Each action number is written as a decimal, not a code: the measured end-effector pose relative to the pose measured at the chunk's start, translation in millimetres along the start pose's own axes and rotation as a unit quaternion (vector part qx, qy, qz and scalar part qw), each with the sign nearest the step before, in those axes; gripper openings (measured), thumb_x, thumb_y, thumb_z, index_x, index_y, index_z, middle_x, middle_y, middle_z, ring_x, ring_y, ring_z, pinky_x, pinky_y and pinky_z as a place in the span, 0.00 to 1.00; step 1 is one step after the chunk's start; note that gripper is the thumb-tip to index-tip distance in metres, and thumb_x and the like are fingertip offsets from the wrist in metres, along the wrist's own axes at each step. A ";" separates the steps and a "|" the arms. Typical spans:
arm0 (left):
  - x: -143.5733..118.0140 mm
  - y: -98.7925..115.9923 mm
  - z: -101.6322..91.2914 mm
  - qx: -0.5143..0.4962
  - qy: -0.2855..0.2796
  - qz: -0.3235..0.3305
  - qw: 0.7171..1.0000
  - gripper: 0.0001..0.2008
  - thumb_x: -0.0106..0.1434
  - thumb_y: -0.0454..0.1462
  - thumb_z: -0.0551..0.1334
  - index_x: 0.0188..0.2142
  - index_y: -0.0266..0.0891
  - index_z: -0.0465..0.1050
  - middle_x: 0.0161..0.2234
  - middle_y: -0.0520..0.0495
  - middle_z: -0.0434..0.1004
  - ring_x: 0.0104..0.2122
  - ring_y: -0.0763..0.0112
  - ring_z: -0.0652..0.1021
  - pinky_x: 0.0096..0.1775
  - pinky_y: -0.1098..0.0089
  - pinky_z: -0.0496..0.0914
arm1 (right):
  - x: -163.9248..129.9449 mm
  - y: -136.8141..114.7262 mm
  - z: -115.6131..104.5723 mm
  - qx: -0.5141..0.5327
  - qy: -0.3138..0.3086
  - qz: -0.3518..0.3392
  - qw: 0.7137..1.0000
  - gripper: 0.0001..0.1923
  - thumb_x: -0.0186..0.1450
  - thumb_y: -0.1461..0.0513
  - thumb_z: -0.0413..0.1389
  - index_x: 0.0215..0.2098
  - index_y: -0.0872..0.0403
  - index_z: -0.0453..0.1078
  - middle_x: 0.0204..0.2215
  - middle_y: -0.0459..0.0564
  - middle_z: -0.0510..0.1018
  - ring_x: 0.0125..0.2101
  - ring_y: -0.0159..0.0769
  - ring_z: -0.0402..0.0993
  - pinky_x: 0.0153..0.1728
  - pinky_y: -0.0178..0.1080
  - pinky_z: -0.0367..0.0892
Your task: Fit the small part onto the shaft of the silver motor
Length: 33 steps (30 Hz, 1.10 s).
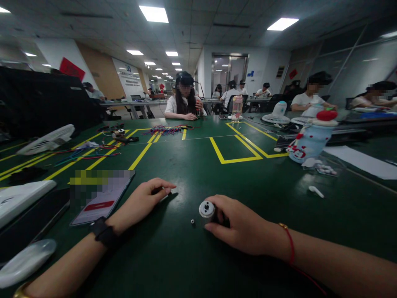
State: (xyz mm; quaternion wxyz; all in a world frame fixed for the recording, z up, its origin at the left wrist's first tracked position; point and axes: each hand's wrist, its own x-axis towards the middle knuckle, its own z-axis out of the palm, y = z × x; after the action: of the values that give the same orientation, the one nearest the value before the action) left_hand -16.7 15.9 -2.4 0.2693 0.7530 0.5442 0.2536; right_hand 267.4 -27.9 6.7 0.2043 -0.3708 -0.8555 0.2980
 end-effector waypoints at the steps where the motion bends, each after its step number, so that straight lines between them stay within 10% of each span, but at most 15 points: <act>1: 0.4 -1.7 -0.8 0.001 0.001 -0.003 1.000 0.13 0.66 0.44 0.56 0.45 0.44 0.75 0.44 0.46 0.76 0.45 0.58 0.75 0.48 0.58 0.66 | 0.1 -0.1 0.1 0.000 0.000 0.000 1.000 0.17 0.63 0.60 0.57 0.49 0.53 0.64 0.36 0.48 0.71 0.29 0.32 0.66 0.30 0.36 0.63; 17: -21.1 48.8 20.3 0.027 -0.131 0.119 0.984 0.07 0.60 0.42 0.66 0.38 0.47 0.78 0.41 0.50 0.73 0.43 0.63 0.72 0.47 0.62 0.64 | 0.6 -2.9 0.0 0.011 0.005 -0.006 1.000 0.14 0.63 0.62 0.57 0.47 0.54 0.66 0.36 0.48 0.71 0.29 0.32 0.64 0.30 0.36 0.61; 27: -28.0 76.6 27.4 -0.078 0.052 0.127 0.987 0.07 0.64 0.39 0.62 0.41 0.47 0.78 0.38 0.50 0.72 0.39 0.67 0.73 0.42 0.67 0.67 | 1.0 -3.9 2.4 -0.006 0.015 -0.022 1.000 0.11 0.62 0.63 0.57 0.43 0.54 0.65 0.34 0.46 0.70 0.29 0.31 0.62 0.30 0.35 0.58; 33: -29.2 88.7 36.6 -0.043 0.028 0.131 0.990 0.09 0.65 0.37 0.60 0.43 0.47 0.78 0.36 0.49 0.73 0.37 0.67 0.73 0.40 0.67 0.68 | 1.3 -2.5 3.7 -0.012 0.020 -0.041 0.999 0.10 0.62 0.63 0.57 0.42 0.55 0.65 0.32 0.46 0.69 0.28 0.31 0.61 0.29 0.35 0.57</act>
State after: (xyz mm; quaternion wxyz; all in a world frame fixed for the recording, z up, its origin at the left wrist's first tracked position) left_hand 60.5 -40.0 28.9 0.2506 0.7983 0.4364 0.3307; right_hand 263.1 -29.5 5.8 0.2291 -0.3434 -0.8693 0.2718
